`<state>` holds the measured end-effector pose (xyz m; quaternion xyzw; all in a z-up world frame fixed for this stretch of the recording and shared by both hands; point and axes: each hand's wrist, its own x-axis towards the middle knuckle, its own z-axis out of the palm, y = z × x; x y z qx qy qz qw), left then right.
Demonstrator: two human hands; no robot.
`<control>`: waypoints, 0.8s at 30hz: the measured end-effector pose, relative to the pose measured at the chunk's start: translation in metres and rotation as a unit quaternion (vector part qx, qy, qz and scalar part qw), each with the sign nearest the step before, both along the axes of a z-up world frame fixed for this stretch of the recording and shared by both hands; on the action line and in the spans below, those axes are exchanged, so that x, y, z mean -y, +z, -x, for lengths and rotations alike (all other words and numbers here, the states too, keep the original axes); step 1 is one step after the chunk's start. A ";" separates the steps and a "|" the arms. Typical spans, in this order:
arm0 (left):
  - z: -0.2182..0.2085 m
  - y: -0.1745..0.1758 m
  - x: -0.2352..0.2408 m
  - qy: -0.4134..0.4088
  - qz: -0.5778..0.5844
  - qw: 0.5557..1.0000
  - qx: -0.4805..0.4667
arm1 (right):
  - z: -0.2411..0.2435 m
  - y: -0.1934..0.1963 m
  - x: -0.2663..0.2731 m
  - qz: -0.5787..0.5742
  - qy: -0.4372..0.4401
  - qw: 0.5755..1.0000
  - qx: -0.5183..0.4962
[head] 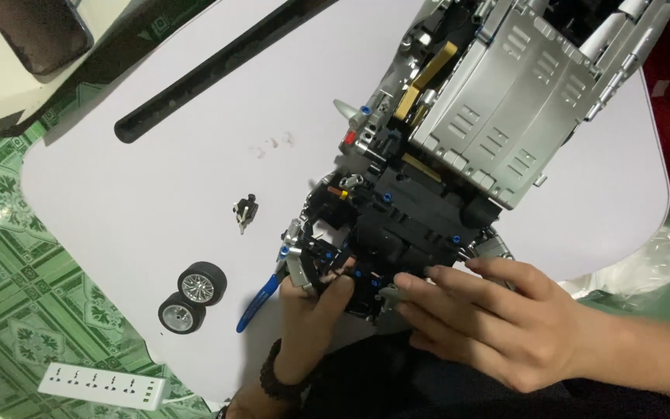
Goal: The person assembles a complex Lego vehicle by attaching various grey and black plastic pieces to the main chassis. They connect small components to the front section, aligning and snapping them into place. The person also handles wheels and uses pliers to assist with the assembly process.
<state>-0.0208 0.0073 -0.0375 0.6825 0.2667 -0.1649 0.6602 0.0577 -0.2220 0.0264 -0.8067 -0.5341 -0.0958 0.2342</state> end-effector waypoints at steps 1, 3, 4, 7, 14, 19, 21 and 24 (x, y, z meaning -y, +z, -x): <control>0.001 -0.001 -0.001 0.008 0.021 1.000 -0.015 | -0.002 0.001 -0.002 -0.002 -0.002 1.000 0.008; -0.002 0.003 0.001 0.012 0.009 0.999 -0.034 | -0.005 0.004 -0.003 -0.001 0.006 1.000 0.014; -0.003 0.006 0.002 0.013 -0.003 0.998 -0.054 | -0.007 0.005 -0.004 0.001 0.010 1.000 0.019; -0.004 0.006 0.003 0.000 -0.018 1.000 -0.017 | -0.006 0.008 -0.007 0.013 -0.003 1.000 0.008; -0.013 0.015 0.007 0.047 0.030 0.995 -0.079 | -0.006 0.013 -0.005 0.031 -0.017 0.999 0.002; -0.012 0.018 0.007 0.009 0.042 0.999 0.014 | -0.003 0.053 0.001 -0.059 0.038 0.997 -0.019; -0.012 0.013 0.011 0.039 0.130 0.988 0.080 | 0.007 0.061 0.021 -0.044 0.124 0.987 -0.097; -0.009 0.011 0.013 0.081 0.218 0.965 0.125 | 0.045 0.078 0.049 0.047 0.063 0.970 -0.230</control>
